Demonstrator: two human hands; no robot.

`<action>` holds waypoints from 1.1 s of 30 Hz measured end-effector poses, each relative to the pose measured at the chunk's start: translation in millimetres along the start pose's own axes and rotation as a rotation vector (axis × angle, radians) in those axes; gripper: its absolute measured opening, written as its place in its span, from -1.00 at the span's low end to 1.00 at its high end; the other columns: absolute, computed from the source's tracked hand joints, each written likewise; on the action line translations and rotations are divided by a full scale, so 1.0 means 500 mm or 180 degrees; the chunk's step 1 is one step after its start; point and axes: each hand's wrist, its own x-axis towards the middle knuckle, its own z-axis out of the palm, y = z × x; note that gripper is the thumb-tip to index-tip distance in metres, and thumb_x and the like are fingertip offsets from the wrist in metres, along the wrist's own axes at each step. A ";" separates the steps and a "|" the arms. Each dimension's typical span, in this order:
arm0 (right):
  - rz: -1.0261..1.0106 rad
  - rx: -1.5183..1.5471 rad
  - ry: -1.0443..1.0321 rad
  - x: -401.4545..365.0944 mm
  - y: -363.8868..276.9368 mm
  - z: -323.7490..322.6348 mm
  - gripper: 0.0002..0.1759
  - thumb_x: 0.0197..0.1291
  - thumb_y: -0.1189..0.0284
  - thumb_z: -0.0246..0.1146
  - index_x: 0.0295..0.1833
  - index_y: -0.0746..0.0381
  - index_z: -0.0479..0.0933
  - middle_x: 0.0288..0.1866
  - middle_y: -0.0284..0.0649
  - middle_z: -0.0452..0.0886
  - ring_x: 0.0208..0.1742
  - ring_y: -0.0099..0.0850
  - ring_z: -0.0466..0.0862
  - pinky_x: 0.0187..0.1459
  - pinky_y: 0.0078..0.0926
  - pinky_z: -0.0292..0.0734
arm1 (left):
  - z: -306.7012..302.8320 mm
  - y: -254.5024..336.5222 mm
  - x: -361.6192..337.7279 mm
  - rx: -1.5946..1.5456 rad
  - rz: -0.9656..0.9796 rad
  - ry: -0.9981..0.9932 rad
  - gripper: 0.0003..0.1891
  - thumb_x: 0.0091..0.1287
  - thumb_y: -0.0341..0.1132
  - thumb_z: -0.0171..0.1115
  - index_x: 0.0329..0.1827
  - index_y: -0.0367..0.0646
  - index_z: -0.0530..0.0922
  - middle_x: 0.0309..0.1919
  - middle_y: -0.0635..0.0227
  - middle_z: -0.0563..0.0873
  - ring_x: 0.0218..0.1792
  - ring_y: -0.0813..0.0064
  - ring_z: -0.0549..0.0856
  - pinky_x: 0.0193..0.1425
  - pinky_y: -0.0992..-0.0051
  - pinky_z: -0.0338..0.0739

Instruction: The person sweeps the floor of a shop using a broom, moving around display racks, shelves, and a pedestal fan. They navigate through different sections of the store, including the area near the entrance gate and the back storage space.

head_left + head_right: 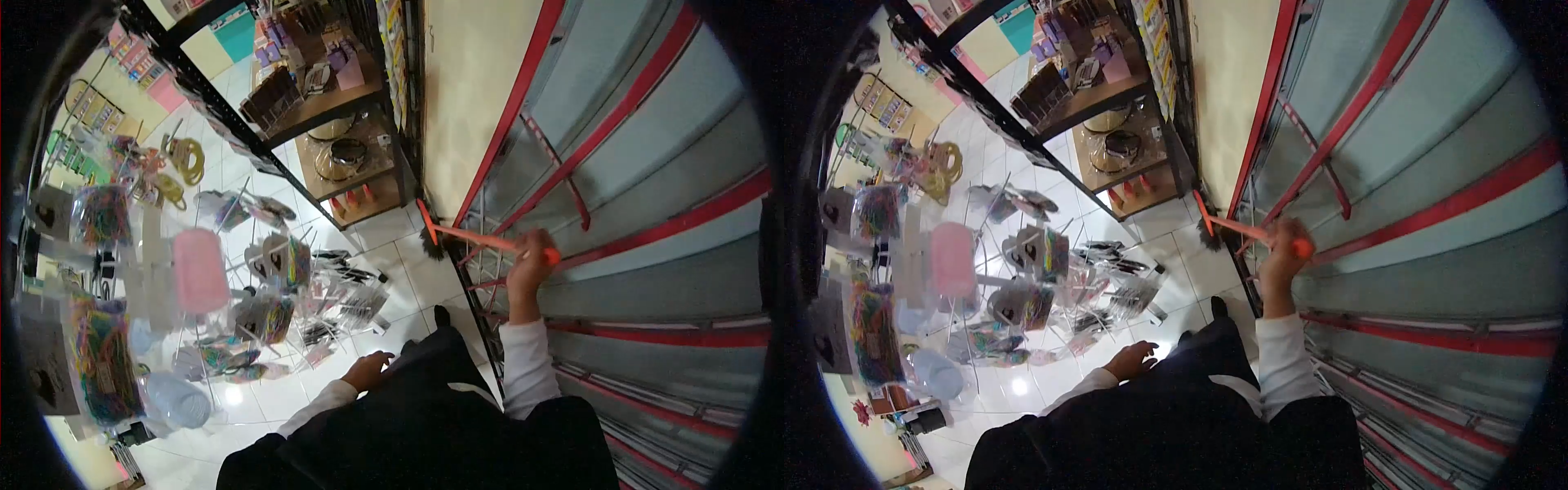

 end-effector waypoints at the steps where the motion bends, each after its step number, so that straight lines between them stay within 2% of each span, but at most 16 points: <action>1: -0.0054 0.0487 0.0283 0.020 -0.007 0.009 -0.78 0.12 0.44 0.24 -0.53 0.15 0.39 -0.65 -0.43 0.33 -0.58 -0.60 0.34 -0.39 -0.58 0.30 | 0.000 0.003 -0.007 0.0118 -0.0020 -0.0051 -0.60 0.27 -0.19 0.13 0.12 -0.19 0.46 -0.09 0.10 0.62 -0.06 0.15 0.62 0.04 0.25 0.50; 3: -0.0398 0.0803 0.1140 0.069 -0.040 0.045 -0.69 0.10 0.51 0.22 -0.60 0.10 0.28 -0.65 -0.46 0.29 -0.64 -0.63 0.27 -0.52 -0.60 0.20 | 0.006 0.001 -0.021 0.0071 -0.0012 -0.0049 -0.62 0.28 -0.20 0.16 0.12 -0.15 0.45 -0.13 0.14 0.61 -0.12 0.15 0.63 -0.03 0.25 0.53; 5: -0.0606 0.0921 0.0585 0.082 -0.106 0.056 -0.67 0.10 0.51 0.25 -0.61 0.10 0.28 -0.66 -0.46 0.28 -0.68 -0.64 0.23 -0.53 -0.60 0.18 | 0.013 -0.001 -0.031 0.0089 -0.0033 0.0033 -0.63 0.29 -0.21 0.17 0.11 -0.14 0.44 -0.16 0.16 0.61 -0.17 0.15 0.64 -0.07 0.25 0.54; 8: -0.1061 0.0703 0.0308 0.074 -0.154 0.068 -0.70 0.16 0.48 0.24 -0.56 0.11 0.31 -0.68 -0.47 0.25 -0.71 -0.66 0.20 -0.59 -0.62 0.15 | 0.042 -0.024 -0.038 0.0012 0.0035 0.0116 -0.64 0.28 -0.22 0.18 0.10 -0.15 0.45 -0.16 0.17 0.61 -0.17 0.16 0.64 -0.06 0.26 0.53; 11: -0.1192 0.0565 0.0447 0.036 -0.207 0.100 -0.74 0.23 0.40 0.23 -0.48 0.13 0.34 -0.68 -0.48 0.24 -0.71 -0.67 0.20 -0.64 -0.67 0.10 | 0.064 -0.023 -0.045 0.0081 -0.0014 0.0091 -0.65 0.28 -0.23 0.18 0.08 -0.16 0.45 -0.17 0.16 0.60 -0.16 0.16 0.63 -0.06 0.26 0.52; 14: -0.0976 0.0650 -0.0239 0.016 -0.246 0.086 -0.77 0.25 0.35 0.22 -0.41 0.15 0.36 -0.67 -0.47 0.25 -0.71 -0.68 0.19 -0.68 -0.71 0.05 | 0.074 -0.013 -0.046 0.0114 -0.0094 0.0016 -0.66 0.29 -0.21 0.16 0.07 -0.16 0.46 -0.17 0.16 0.60 -0.16 0.15 0.63 -0.06 0.24 0.51; 18: -0.1136 0.0310 -0.0506 0.016 -0.307 0.096 -0.75 0.25 0.31 0.22 -0.41 0.17 0.38 -0.66 -0.45 0.26 -0.73 -0.69 0.18 -0.67 -0.69 0.04 | 0.070 0.022 -0.054 0.0287 0.0221 0.0058 -0.66 0.30 -0.17 0.12 0.06 -0.14 0.47 -0.16 0.15 0.60 -0.15 0.13 0.62 -0.05 0.22 0.50; 21: -0.1198 0.0653 -0.0644 0.033 -0.303 0.087 -0.79 0.25 0.35 0.22 -0.38 0.19 0.42 -0.65 -0.44 0.30 -0.75 -0.68 0.18 -0.69 -0.69 0.04 | 0.097 0.028 -0.051 0.0150 0.0082 0.0123 -0.66 0.31 -0.16 0.11 0.07 -0.12 0.48 -0.16 0.14 0.60 -0.15 0.11 0.62 -0.03 0.21 0.50; 24: -0.0829 0.1133 -0.0933 0.033 -0.262 0.091 -0.83 0.21 0.41 0.26 -0.36 0.23 0.44 -0.65 -0.44 0.31 -0.76 -0.67 0.19 -0.71 -0.68 0.04 | 0.104 0.059 -0.045 0.0500 -0.0161 -0.0299 -0.65 0.31 -0.15 0.10 0.08 -0.13 0.47 -0.16 0.14 0.60 -0.14 0.09 0.62 -0.02 0.19 0.50; 25: -0.0559 0.1312 -0.1085 0.036 -0.235 0.097 -0.86 0.16 0.47 0.29 -0.36 0.23 0.45 -0.68 -0.47 0.30 -0.75 -0.67 0.21 -0.73 -0.68 0.04 | 0.103 0.067 -0.050 0.0520 -0.0059 -0.0272 -0.64 0.31 -0.14 0.10 0.08 -0.13 0.47 -0.15 0.14 0.60 -0.14 0.10 0.63 -0.01 0.19 0.50; 27: -0.0453 0.1250 -0.1002 0.012 -0.174 0.125 -0.85 0.16 0.49 0.28 -0.40 0.19 0.45 -0.68 -0.48 0.31 -0.73 -0.69 0.25 -0.72 -0.70 0.05 | 0.106 0.079 -0.058 0.0554 0.0137 -0.0206 -0.63 0.32 -0.12 0.09 0.09 -0.14 0.47 -0.14 0.14 0.61 -0.13 0.13 0.63 0.00 0.20 0.50; 29: -0.0028 0.1070 -0.1188 0.006 -0.087 0.133 -0.77 0.20 0.47 0.24 -0.50 0.16 0.41 -0.68 -0.48 0.32 -0.70 -0.71 0.27 -0.68 -0.68 0.08 | 0.130 0.064 -0.064 0.0502 -0.0293 -0.0277 -0.62 0.32 -0.11 0.10 0.08 -0.15 0.48 -0.13 0.16 0.62 -0.11 0.16 0.63 0.01 0.21 0.50; 31: 0.0286 0.0200 -0.1572 0.012 0.035 0.131 -0.66 0.23 0.45 0.21 -0.60 0.17 0.33 -0.67 -0.50 0.30 -0.66 -0.69 0.27 -0.61 -0.64 0.11 | 0.156 0.045 -0.077 0.0468 -0.0526 -0.0288 -0.62 0.31 -0.10 0.11 0.07 -0.15 0.48 -0.12 0.18 0.63 -0.09 0.19 0.63 0.02 0.23 0.50; 33: -0.0209 -0.0756 -0.1848 -0.017 0.152 0.119 -0.63 0.23 0.47 0.19 -0.63 0.24 0.29 -0.67 -0.49 0.28 -0.61 -0.67 0.25 -0.55 -0.60 0.12 | 0.166 0.027 -0.094 0.0487 -0.0542 -0.0245 -0.62 0.30 -0.09 0.13 0.06 -0.14 0.49 -0.12 0.21 0.64 -0.07 0.22 0.64 0.02 0.25 0.50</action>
